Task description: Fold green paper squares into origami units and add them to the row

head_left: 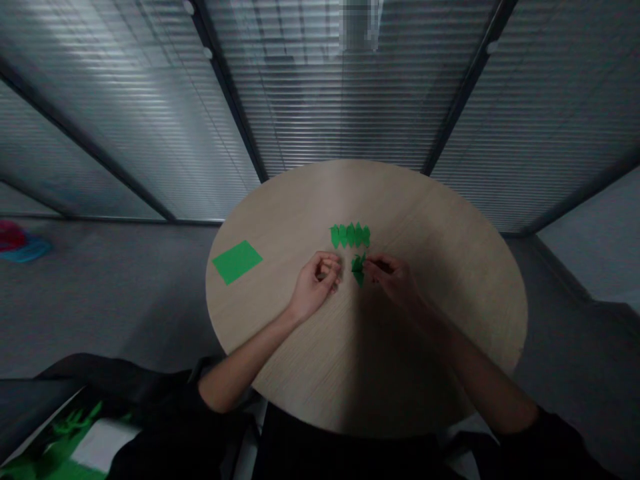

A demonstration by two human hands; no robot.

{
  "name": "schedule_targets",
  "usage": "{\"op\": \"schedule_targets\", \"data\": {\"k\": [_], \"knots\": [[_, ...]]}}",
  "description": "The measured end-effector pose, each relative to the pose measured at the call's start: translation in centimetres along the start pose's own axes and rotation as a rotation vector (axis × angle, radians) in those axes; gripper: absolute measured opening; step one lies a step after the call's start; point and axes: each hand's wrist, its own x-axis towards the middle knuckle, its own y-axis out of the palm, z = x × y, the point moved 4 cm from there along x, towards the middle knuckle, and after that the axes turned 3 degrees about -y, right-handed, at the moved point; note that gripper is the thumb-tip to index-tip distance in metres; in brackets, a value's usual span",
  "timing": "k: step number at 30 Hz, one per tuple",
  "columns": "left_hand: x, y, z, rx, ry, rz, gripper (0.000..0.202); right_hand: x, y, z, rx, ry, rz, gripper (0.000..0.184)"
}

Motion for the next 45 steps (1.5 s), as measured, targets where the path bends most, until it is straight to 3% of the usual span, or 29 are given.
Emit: {"op": "schedule_targets", "data": {"k": [7, 12, 16, 24, 35, 45], "knots": [[0.8, -0.8, 0.2, 0.132, -0.016, 0.021, 0.027, 1.5, 1.0, -0.5, 0.026, 0.036, 0.149, 0.032], [0.6, -0.6, -0.5, 0.215, 0.054, 0.016, 0.027, 1.9, 1.8, 0.0, 0.036, 0.005, 0.206, 0.032], [0.6, -0.4, -0.9, 0.189, 0.081, 0.016, 0.027, 1.7, 2.2, -0.2, -0.005, -0.022, 0.206, 0.033], [0.8, -0.2, 0.0, 0.054, -0.099, 0.051, 0.044, 1.0, 2.2, -0.9, -0.030, -0.021, 0.220, 0.031], [1.0, -0.3, 0.0, 0.061, -0.094, 0.069, 0.036, 1.0, 2.1, -1.3, -0.021, 0.007, 0.189, 0.035], [2.8, -2.8, 0.5, 0.150, -0.097, -0.084, 0.030, 1.8, 0.6, -2.6, -0.171, -0.020, 0.187, 0.031]]}}
